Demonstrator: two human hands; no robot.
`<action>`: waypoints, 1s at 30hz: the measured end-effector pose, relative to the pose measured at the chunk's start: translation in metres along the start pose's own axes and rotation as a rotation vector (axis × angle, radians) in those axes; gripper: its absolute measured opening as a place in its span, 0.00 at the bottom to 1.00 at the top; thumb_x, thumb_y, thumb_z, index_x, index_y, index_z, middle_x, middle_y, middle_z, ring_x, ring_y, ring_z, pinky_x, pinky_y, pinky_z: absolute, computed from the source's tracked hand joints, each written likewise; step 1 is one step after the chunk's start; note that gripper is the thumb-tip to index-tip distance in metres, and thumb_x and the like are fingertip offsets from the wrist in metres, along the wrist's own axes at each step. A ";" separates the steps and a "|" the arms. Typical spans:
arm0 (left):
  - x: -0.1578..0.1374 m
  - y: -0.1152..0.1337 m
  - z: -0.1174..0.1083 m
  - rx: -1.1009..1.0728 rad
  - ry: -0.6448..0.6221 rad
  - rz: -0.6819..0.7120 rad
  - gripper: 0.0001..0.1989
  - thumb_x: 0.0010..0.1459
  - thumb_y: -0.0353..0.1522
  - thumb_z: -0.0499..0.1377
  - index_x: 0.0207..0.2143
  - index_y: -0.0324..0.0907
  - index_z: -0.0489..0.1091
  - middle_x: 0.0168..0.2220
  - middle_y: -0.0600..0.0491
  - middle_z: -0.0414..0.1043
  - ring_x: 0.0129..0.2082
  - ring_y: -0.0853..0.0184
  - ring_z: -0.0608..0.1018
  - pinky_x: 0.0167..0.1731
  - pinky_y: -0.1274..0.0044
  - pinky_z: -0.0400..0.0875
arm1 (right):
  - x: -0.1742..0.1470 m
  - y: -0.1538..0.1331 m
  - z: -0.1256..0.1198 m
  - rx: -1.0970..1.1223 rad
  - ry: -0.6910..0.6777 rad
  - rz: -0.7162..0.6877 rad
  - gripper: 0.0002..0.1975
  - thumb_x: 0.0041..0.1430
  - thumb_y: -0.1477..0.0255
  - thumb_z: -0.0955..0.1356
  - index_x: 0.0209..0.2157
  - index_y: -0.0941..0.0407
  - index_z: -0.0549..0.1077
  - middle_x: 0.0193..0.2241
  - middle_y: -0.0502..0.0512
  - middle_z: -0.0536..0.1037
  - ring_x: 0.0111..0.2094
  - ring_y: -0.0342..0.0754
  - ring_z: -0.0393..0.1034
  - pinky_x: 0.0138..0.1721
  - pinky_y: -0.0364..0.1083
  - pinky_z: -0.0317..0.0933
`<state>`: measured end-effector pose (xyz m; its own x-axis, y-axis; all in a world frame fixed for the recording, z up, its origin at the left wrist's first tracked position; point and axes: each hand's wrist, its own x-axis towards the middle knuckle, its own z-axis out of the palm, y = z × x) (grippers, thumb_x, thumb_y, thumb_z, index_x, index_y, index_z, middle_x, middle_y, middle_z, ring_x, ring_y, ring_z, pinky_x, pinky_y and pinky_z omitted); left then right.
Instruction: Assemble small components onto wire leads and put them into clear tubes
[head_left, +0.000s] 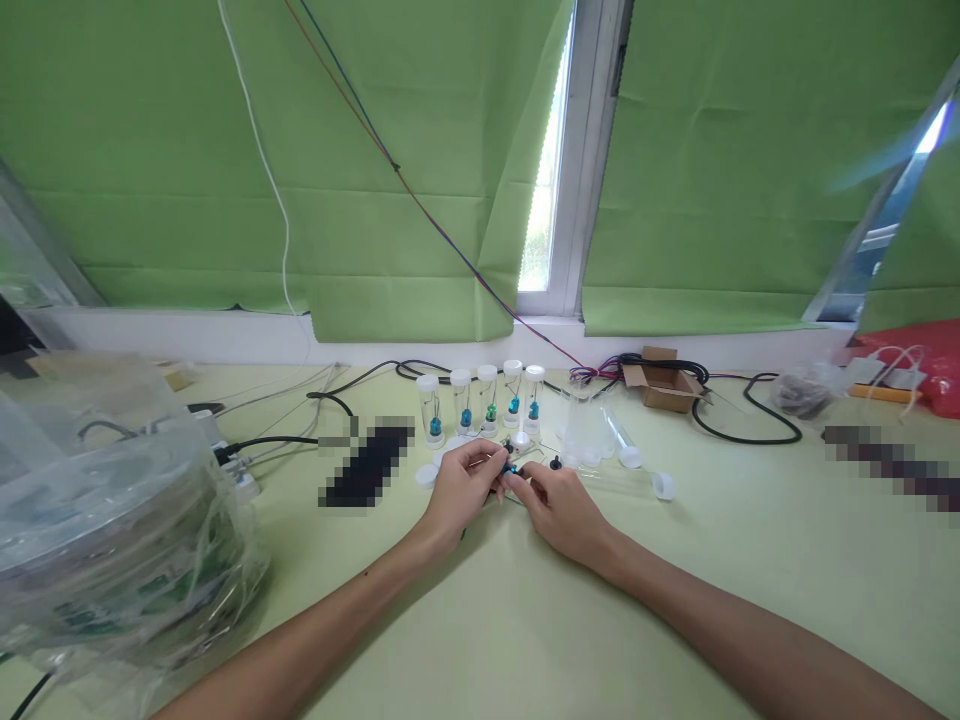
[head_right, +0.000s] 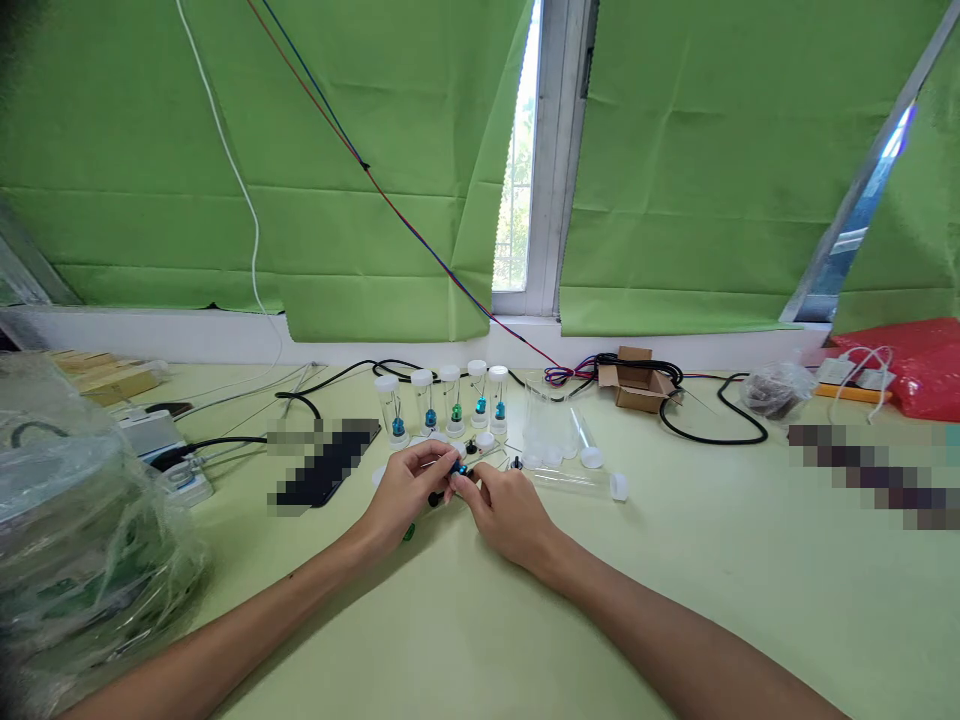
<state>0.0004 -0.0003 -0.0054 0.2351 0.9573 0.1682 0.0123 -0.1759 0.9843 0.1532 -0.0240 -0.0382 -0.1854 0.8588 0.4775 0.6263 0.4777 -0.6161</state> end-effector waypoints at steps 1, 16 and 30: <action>0.000 0.000 0.000 -0.001 -0.002 0.004 0.11 0.53 0.38 0.62 0.26 0.40 0.70 0.21 0.58 0.67 0.18 0.74 0.67 0.23 0.80 0.61 | 0.000 0.000 0.000 -0.003 0.001 0.000 0.18 0.67 0.64 0.60 0.23 0.55 0.65 0.15 0.44 0.63 0.18 0.41 0.55 0.24 0.42 0.48; 0.001 -0.002 0.000 -0.003 0.009 -0.002 0.11 0.53 0.39 0.62 0.26 0.40 0.70 0.21 0.57 0.68 0.18 0.73 0.68 0.22 0.80 0.60 | -0.001 -0.003 -0.002 -0.005 -0.003 -0.001 0.14 0.66 0.65 0.61 0.29 0.55 0.69 0.15 0.44 0.65 0.18 0.41 0.57 0.24 0.42 0.49; 0.001 -0.003 0.000 -0.028 0.022 -0.010 0.12 0.53 0.40 0.62 0.29 0.40 0.69 0.20 0.57 0.68 0.18 0.72 0.68 0.23 0.79 0.60 | -0.001 -0.003 -0.001 0.133 0.062 0.003 0.06 0.63 0.68 0.63 0.39 0.55 0.64 0.16 0.42 0.65 0.17 0.42 0.60 0.21 0.40 0.50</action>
<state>0.0003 0.0009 -0.0078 0.2140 0.9639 0.1587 -0.0128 -0.1597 0.9871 0.1523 -0.0269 -0.0362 -0.1343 0.8491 0.5108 0.5198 0.4993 -0.6932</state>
